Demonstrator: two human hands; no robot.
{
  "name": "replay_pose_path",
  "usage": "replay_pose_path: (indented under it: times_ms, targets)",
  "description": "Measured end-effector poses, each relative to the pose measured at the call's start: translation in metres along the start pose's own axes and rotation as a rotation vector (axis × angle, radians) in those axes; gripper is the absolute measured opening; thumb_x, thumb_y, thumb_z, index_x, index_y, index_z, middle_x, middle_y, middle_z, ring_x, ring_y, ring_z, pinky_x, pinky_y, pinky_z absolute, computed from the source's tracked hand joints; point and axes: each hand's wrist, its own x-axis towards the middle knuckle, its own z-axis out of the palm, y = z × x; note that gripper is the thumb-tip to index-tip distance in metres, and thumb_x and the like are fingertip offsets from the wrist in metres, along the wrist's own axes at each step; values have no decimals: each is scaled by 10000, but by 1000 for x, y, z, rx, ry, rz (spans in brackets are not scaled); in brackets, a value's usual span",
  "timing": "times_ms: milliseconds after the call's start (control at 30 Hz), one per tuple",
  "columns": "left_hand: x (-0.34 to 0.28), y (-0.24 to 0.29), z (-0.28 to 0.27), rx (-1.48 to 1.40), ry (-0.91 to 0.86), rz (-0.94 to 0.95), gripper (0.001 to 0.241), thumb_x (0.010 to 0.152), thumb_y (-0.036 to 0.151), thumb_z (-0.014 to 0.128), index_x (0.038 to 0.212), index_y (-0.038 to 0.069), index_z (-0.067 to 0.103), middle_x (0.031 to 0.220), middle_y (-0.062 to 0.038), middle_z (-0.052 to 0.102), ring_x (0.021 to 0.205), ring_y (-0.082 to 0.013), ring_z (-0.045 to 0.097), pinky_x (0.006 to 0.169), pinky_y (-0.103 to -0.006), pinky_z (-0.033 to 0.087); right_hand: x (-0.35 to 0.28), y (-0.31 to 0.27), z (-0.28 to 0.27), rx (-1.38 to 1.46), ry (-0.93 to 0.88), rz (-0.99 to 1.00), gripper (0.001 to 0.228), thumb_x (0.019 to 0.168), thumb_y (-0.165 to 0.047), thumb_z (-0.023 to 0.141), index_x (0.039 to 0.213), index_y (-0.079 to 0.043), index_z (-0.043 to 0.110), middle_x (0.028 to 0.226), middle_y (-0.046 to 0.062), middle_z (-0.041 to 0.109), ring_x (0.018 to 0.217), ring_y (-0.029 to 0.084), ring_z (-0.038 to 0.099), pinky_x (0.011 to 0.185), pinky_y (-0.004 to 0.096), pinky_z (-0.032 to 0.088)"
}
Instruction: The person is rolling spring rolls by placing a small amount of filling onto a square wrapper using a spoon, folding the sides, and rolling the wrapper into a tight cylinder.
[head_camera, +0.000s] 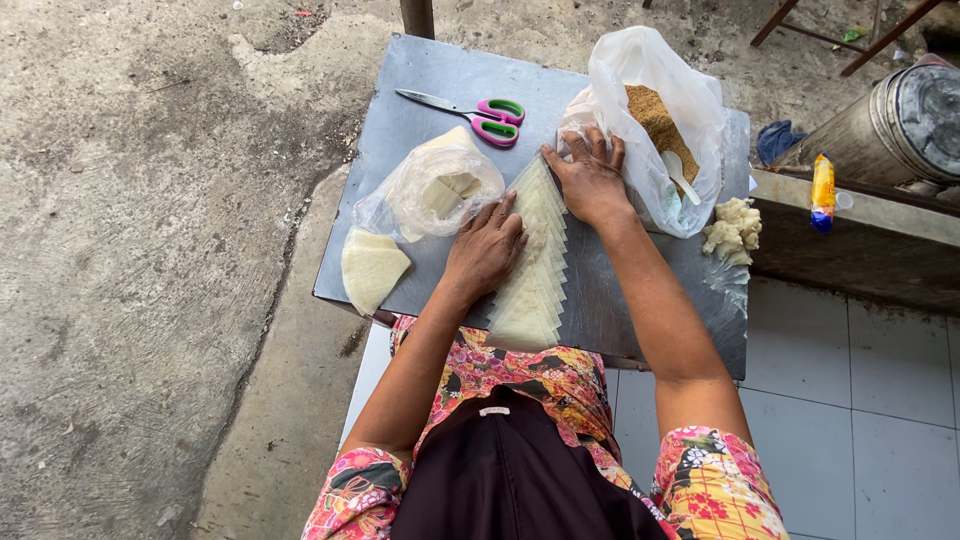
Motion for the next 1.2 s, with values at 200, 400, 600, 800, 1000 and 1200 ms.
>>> replay_pose_path:
  times_ms: [200,400,600,800,1000,1200]
  targets:
    - [0,1,-3,-18,13,7,267,1040,343,496,1018,81,545,1588,-171,426,1459,-325,395,1185,-519,269,-18,1,4,-55,271,-64,425,1011,-87,527,1384,-215,684,1513,160,471,1459,381,321,1188,606,150]
    - [0,-1,-1,-47,4,-12,280,1048,354,475,1021,85,547,1604,-155,409,1464,-340,385,1184,-527,255,-67,-1,-32,136,407,0,405,987,-20,540,1309,-169,735,1445,148,525,1414,376,405,1177,559,268]
    - [3,-5,1,-101,-25,-34,349,1068,415,447,1047,89,570,1619,-143,388,1458,-372,383,1174,-506,284,-152,20,-75,659,249,84,384,1031,-285,563,1384,-185,677,1456,121,491,1375,295,446,1158,494,353]
    - [2,-4,-2,-118,-31,-20,390,1061,444,430,1060,94,601,1611,-150,398,1446,-358,408,1153,-508,310,-259,96,-69,974,379,236,694,1066,-690,353,1405,-150,627,1632,130,317,1540,277,293,1279,463,267]
    - [2,-1,-5,-120,-33,-25,387,1071,442,432,1078,100,612,1613,-153,402,1444,-363,405,1165,-516,292,-333,148,10,1354,440,450,875,1004,-753,351,1608,-120,340,1624,95,402,1532,206,350,1304,420,122]
    - [0,0,-5,-97,-28,-25,383,1078,433,434,1092,91,607,1612,-154,412,1439,-373,413,1154,-518,300,-340,172,63,1561,497,464,815,1036,-727,302,1559,-122,464,1671,13,387,1521,202,311,1226,428,180]
